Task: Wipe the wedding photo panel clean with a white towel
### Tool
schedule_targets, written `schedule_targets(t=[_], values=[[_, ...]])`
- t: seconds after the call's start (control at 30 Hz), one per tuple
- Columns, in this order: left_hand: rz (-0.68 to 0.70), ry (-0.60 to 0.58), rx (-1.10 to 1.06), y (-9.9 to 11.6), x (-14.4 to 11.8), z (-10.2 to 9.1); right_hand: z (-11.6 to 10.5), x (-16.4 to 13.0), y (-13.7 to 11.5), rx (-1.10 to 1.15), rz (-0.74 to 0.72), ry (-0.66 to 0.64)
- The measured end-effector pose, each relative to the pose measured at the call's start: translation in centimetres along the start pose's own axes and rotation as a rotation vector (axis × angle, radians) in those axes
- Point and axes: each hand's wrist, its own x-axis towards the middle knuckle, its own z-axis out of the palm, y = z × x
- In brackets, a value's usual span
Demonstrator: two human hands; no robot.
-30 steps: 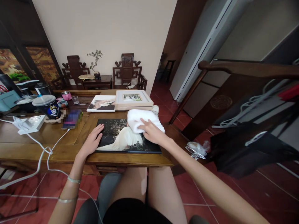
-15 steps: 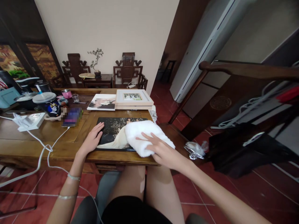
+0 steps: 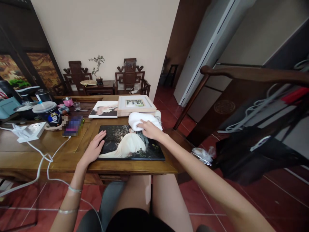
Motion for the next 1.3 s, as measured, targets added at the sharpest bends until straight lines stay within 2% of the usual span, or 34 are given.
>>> schedule_targets(t=[0.1, 0.27, 0.37, 0.5, 0.8, 0.93, 1.03, 1.3], values=[[0.002, -0.004, 0.001, 0.0, 0.0, 0.0, 0.4, -3.6, -1.8, -0.009, -0.029, 0.011], [0.012, 0.006, 0.001, 0.0, 0.0, 0.2, 0.1, -11.6, -5.6, 0.098, -0.095, -0.010], [0.015, 0.009, 0.000, -0.1, 0.0, 0.2, -0.4, -14.4, -7.3, 0.126, -0.127, -0.030], [0.015, 0.005, -0.002, -0.2, 0.0, 0.3, -0.4, -14.0, -7.5, 0.101, -0.132, -0.023], [0.005, 0.005, 0.000, -0.1, -0.1, 0.2, 0.9, -4.5, -2.2, -0.011, 0.036, 0.047], [0.008, 0.003, 0.002, -0.1, -0.1, 0.1, 0.9, -2.4, -1.3, -0.032, 0.118, 0.027], [0.006, -0.001, 0.004, 0.0, -0.1, 0.1, 0.9, -3.8, -2.2, -0.014, 0.106, 0.034], [0.008, 0.002, -0.006, -0.1, 0.0, 0.3, 0.4, -13.7, -7.3, 0.110, -0.079, 0.011]])
